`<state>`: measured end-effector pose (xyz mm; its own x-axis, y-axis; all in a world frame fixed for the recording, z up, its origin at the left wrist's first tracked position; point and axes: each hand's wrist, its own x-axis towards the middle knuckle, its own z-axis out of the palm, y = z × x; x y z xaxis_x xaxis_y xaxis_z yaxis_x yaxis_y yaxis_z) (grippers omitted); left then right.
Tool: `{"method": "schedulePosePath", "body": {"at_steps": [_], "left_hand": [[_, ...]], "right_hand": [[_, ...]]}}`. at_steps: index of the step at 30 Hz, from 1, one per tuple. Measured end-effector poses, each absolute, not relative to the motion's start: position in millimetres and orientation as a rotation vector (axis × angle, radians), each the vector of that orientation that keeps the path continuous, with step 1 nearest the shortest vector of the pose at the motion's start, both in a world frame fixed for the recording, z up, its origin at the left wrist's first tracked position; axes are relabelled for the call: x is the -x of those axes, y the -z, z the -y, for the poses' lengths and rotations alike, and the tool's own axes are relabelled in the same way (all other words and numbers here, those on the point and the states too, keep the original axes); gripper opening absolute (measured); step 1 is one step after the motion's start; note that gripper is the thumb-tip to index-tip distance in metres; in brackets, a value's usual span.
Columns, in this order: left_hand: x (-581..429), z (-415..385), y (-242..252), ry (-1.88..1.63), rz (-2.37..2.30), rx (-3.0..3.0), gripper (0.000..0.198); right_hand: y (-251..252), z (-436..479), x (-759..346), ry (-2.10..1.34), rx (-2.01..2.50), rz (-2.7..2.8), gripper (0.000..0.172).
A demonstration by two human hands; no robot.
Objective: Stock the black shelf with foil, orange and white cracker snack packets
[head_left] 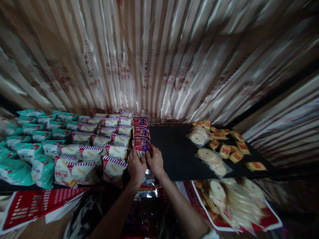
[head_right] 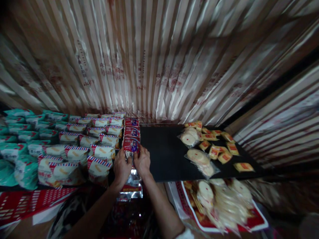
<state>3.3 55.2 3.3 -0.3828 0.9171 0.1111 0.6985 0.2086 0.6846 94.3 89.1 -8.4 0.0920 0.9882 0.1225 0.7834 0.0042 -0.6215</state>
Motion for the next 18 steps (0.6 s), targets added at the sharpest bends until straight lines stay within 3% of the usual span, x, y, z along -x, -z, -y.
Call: {"method": "schedulePosePath", "body": {"at_steps": [18], "left_hand": [[-5.5,-47.8,5.7,-0.957,-2.16,-1.667,0.051]], "right_hand": [[8.4,-85.0,-99.3,-0.505,1.7,1.666,0.044]]}}
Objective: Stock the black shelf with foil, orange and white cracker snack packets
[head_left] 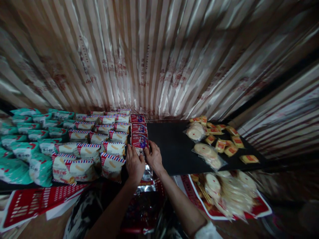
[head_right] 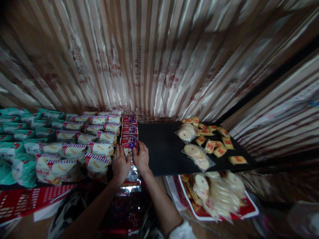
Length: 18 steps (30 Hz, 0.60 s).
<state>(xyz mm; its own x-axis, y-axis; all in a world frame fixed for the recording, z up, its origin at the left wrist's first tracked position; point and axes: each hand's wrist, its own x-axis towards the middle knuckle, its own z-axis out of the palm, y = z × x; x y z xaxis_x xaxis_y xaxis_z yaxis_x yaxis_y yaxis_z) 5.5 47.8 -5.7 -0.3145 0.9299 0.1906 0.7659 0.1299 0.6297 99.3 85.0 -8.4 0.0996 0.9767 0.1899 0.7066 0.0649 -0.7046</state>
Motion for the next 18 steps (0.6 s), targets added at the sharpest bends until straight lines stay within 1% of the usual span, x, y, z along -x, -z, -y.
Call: {"method": "schedulePosePath", "body": {"at_steps": [4,8,11,14,16,18], "left_hand": [[-10.6,-16.3,-3.5,-1.004,-2.0,-1.903,0.049],[-4.0,48.7,-0.5,-1.124,-1.541,-2.162,0.043],[12.0,103.5,17.6,-1.067,-1.217,-2.153,0.042],[30.2,138.4,44.6,-0.911,-1.276,-1.882,0.04],[39.8,142.6,62.3,-0.847,-1.511,-1.522,0.04],[46.6,132.9,77.7,-0.787,-1.751,-1.12,0.036]], "right_hand": [[-2.0,-62.9,-100.7,-0.524,1.61,1.514,0.044],[-9.8,-13.2,-104.1,-0.61,1.516,1.323,0.042],[-4.1,38.7,-106.3,-0.708,1.523,1.24,0.038],[15.5,85.0,-104.2,-0.949,1.579,1.393,0.033],[33.9,103.7,-99.0,-1.137,1.646,1.581,0.031],[53.1,110.6,-90.9,-1.203,1.748,1.745,0.029]]}}
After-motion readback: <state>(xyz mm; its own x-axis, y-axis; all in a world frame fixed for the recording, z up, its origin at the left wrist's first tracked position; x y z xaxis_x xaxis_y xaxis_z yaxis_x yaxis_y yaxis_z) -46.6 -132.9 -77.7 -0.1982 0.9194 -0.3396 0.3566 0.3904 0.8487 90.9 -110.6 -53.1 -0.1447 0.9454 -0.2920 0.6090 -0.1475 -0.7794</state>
